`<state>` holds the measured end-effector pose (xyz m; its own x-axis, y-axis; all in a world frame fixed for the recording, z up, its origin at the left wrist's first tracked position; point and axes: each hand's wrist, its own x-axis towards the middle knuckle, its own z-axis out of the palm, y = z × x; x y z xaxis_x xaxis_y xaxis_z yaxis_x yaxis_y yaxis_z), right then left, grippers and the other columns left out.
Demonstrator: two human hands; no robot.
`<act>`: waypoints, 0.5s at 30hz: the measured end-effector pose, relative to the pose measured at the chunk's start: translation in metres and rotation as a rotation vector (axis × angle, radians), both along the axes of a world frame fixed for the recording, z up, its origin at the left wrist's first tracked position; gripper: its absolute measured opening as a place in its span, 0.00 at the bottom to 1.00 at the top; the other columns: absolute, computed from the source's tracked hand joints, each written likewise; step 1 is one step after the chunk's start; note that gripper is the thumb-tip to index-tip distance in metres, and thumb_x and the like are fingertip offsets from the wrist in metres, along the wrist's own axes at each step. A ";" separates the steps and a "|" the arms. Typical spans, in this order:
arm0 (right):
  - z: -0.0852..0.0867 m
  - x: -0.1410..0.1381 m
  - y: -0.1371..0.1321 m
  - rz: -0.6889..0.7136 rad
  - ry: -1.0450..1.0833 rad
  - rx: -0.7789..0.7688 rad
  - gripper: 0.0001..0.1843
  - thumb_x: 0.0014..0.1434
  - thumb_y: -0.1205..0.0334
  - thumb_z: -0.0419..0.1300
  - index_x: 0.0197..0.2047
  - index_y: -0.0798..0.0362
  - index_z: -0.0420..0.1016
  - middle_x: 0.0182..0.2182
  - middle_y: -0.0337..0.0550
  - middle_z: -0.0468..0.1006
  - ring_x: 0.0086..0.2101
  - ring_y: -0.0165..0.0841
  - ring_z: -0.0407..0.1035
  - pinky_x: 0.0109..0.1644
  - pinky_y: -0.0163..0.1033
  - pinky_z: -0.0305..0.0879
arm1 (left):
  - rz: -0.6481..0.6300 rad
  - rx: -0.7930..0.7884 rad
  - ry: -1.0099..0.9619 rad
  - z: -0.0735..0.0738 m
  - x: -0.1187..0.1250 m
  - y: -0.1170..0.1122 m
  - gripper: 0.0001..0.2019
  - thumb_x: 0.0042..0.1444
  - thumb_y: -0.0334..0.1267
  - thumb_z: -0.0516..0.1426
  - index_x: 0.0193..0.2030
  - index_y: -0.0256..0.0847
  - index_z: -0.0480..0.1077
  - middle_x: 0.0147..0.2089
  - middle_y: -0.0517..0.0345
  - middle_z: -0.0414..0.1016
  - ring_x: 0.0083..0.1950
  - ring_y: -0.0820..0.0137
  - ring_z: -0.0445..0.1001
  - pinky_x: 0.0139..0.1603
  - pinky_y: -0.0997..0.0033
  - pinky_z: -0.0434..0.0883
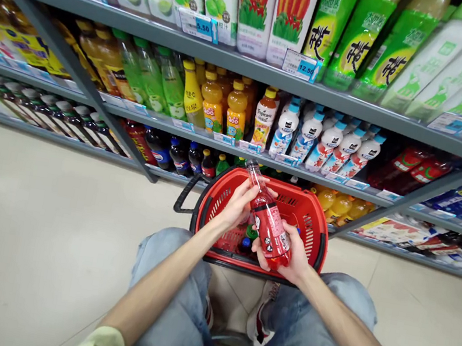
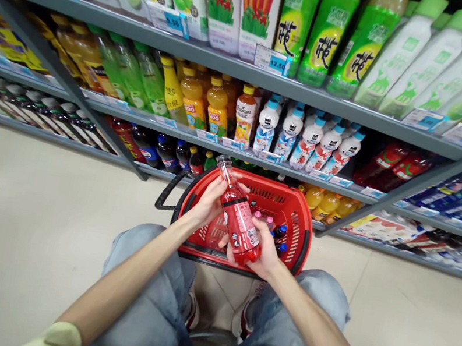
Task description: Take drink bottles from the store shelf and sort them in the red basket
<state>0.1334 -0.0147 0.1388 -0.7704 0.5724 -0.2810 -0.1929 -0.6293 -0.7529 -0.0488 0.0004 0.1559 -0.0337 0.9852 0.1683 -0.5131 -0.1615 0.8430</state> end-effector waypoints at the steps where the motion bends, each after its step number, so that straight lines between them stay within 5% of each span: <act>1: 0.000 0.000 0.000 -0.010 -0.018 0.010 0.34 0.63 0.34 0.47 0.50 0.57 0.72 0.32 0.51 0.81 0.22 0.34 0.70 0.19 0.35 0.60 | -0.001 0.003 0.005 0.000 -0.001 0.000 0.29 0.57 0.56 0.65 0.57 0.37 0.68 0.46 0.45 0.81 0.49 0.56 0.80 0.49 0.59 0.76; 8: -0.009 -0.007 -0.002 -0.095 0.000 0.030 0.24 0.62 0.45 0.59 0.51 0.56 0.71 0.33 0.49 0.81 0.24 0.34 0.72 0.25 0.35 0.65 | -0.062 -0.047 0.106 -0.005 -0.004 0.004 0.28 0.57 0.50 0.66 0.57 0.37 0.65 0.50 0.44 0.80 0.48 0.59 0.79 0.43 0.66 0.75; 15: -0.005 0.000 0.005 -0.005 0.012 -0.031 0.40 0.62 0.31 0.39 0.52 0.57 0.70 0.25 0.45 0.78 0.12 0.31 0.60 0.14 0.36 0.54 | -0.311 -0.093 -0.064 -0.007 0.000 0.001 0.36 0.57 0.43 0.65 0.70 0.46 0.56 0.62 0.42 0.73 0.43 0.59 0.79 0.20 0.76 0.66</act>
